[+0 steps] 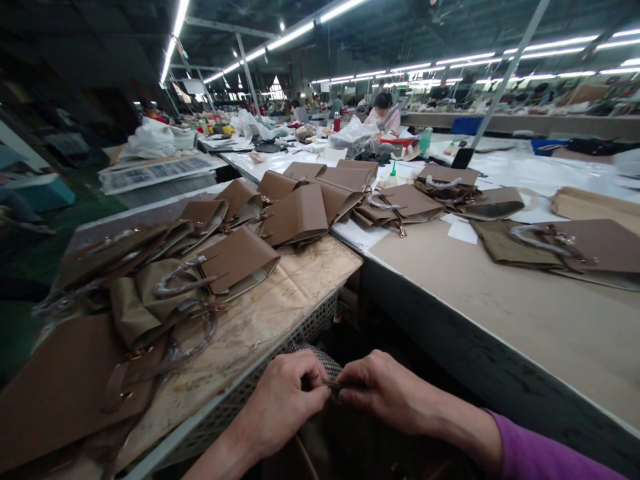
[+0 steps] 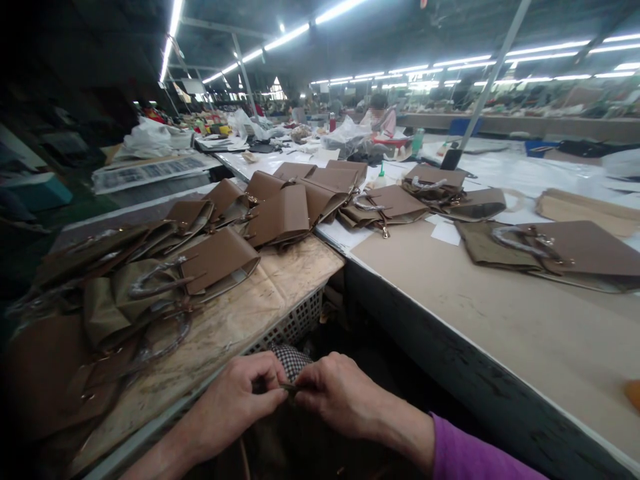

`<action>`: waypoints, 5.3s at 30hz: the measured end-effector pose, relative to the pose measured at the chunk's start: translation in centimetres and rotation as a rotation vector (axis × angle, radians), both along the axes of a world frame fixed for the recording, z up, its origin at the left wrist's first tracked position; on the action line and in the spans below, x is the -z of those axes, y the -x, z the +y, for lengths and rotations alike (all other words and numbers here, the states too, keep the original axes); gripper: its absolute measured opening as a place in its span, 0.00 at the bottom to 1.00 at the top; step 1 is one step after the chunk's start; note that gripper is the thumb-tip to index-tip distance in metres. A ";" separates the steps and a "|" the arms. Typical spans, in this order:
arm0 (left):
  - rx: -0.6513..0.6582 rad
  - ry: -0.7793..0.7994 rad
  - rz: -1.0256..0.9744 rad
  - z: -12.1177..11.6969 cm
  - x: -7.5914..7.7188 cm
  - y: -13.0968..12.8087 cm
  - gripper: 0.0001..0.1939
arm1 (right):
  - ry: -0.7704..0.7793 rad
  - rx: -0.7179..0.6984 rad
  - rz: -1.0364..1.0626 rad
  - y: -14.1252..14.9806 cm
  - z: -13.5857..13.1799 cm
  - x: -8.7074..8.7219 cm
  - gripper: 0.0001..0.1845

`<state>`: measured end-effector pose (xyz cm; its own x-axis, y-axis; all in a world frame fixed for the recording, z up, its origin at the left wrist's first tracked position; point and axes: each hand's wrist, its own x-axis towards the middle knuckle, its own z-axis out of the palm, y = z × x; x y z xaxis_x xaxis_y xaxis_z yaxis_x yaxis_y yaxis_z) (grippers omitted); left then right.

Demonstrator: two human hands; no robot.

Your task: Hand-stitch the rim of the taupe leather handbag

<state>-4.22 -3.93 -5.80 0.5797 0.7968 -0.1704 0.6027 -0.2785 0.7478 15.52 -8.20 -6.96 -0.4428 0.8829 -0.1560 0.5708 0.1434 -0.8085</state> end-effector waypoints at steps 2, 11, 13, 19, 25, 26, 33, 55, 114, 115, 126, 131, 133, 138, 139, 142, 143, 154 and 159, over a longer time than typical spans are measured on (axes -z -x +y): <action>-0.002 0.010 -0.008 -0.1 0.1 0.0 0.08 | 0.008 0.001 0.007 0.0 -0.2 -0.1 0.07; -0.052 0.069 -0.027 -0.6 -0.2 0.5 0.04 | -0.061 -0.033 -0.141 0.9 -0.6 -1.4 0.14; -0.097 0.138 -0.076 -0.7 -0.2 0.6 0.09 | -0.083 -0.005 -0.212 1.5 -0.5 -1.3 0.12; -0.085 0.165 -0.021 0.1 -2.2 3.0 0.19 | -0.099 -0.020 -0.262 2.4 0.0 -1.8 0.05; -0.032 0.209 0.109 0.6 -3.1 4.9 0.07 | -0.036 -0.051 -0.238 1.5 0.9 -3.8 0.06; -0.035 0.214 0.085 0.6 -2.9 4.8 0.06 | -0.025 -0.054 -0.245 1.3 1.0 -4.0 0.06; -0.027 0.201 0.084 0.6 -1.8 3.3 0.05 | -0.005 -0.103 -0.225 -0.4 0.8 -3.3 0.08; -0.044 0.537 -0.166 0.8 -1.8 3.8 0.09 | 0.221 0.107 0.325 2.0 1.3 0.3 0.08; 0.038 0.531 0.058 2.1 -0.5 3.1 0.10 | 0.198 -0.040 -0.002 2.0 1.8 -0.2 0.06; 0.037 0.530 0.066 2.2 -0.3 3.0 0.11 | 0.186 -0.054 -0.010 2.0 1.9 -0.2 0.05; -0.033 0.609 0.047 1.3 1.6 3.3 0.08 | 0.237 -0.038 0.066 2.4 1.6 0.6 0.05; -0.041 0.627 0.039 0.9 2.3 3.3 0.09 | 0.247 -0.018 0.059 2.5 1.3 0.9 0.06; -0.049 0.635 0.032 0.6 2.6 3.3 0.10 | 0.238 -0.016 0.051 2.6 1.1 1.1 0.06; -0.056 0.645 -0.034 -0.2 1.7 3.3 0.11 | 0.241 -0.015 0.052 2.5 0.6 0.8 0.05; -0.050 0.643 -0.058 -0.4 1.2 3.3 0.11 | 0.226 -0.016 0.047 2.4 0.5 0.5 0.05; -0.029 0.615 -0.123 -0.8 -0.2 3.2 0.11 | 0.173 -0.014 0.042 2.3 0.1 -0.1 0.05; -0.026 0.596 -0.136 -0.9 -0.5 3.3 0.12 | 0.158 -0.015 0.048 2.3 -0.1 -0.2 0.04; 0.013 0.334 -0.004 -3.3 -2.8 3.8 0.13 | 0.037 -0.178 0.164 1.6 -2.3 -2.5 0.14; -0.006 0.203 0.063 -4.5 -3.8 3.6 0.14 | 0.009 -0.210 0.180 1.8 -3.1 -3.1 0.18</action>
